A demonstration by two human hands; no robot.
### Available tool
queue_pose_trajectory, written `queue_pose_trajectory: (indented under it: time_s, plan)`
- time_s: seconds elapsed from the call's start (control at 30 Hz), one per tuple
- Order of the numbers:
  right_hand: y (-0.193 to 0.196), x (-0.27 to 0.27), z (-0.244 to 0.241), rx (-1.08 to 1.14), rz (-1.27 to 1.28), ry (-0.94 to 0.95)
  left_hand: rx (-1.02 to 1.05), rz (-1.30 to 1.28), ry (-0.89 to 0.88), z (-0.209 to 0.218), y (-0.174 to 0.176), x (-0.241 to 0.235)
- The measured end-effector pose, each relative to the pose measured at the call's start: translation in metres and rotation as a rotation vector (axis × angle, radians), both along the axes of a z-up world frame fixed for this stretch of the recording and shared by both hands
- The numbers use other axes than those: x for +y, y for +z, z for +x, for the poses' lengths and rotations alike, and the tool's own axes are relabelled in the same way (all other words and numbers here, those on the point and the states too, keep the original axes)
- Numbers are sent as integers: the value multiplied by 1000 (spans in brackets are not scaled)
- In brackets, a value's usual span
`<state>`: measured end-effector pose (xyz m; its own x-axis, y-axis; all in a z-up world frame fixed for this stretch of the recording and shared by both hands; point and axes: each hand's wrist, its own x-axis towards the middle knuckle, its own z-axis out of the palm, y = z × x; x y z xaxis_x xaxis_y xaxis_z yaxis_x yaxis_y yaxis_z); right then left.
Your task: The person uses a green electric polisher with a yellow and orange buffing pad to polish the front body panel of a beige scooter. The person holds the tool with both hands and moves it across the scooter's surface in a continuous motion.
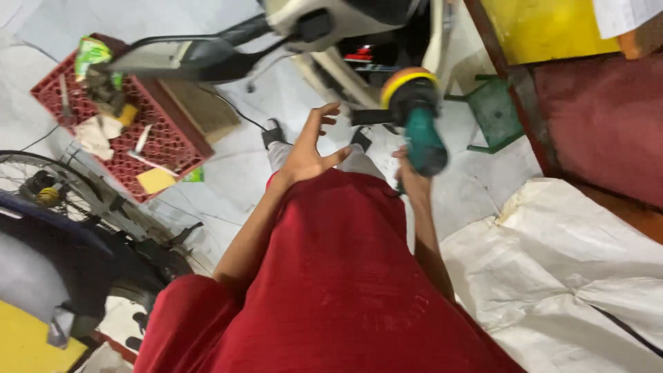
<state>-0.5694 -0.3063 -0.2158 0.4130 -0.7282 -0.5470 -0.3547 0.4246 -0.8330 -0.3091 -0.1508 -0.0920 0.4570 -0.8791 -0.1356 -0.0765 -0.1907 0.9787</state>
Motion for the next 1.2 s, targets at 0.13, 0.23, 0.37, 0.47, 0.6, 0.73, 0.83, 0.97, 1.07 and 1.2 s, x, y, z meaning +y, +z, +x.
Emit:
queue_pose_trajectory:
  time_s: [0.13, 0.23, 0.37, 0.47, 0.6, 0.73, 0.83, 0.97, 1.07, 1.2]
  plan:
    - [-2, -39, 11, 205, -27, 257, -412, 340, 26, -34, -10, -59]
    - [-18, -68, 28, 125, -223, 382, -723, 569, 9, -38, -38, -88]
    - [-49, -92, 37, 16, -264, 479, -748, 855, 29, -35, -66, -117]
    - [-23, -92, 51, 110, -533, 661, -700, 905, 34, -38, -114, -121]
    - [-52, -99, 62, 253, -585, 726, -657, 911, 174, -28, -120, -126]
    - [-81, -114, 47, 198, -558, 678, -710, 811, 155, -30, -122, -139]
    - [-75, -123, 40, 163, -502, 698, -725, 851, 141, -40, -137, -141]
    - [-25, -108, 62, 121, -505, 841, -476, 984, 232, -55, -128, -112]
    - [-33, -94, 90, 31, -787, 805, -478, 1049, 305, -25, -119, -100]
    - [-73, -107, 42, 59, -650, 682, -531, 965, 196, -40, -136, -125]
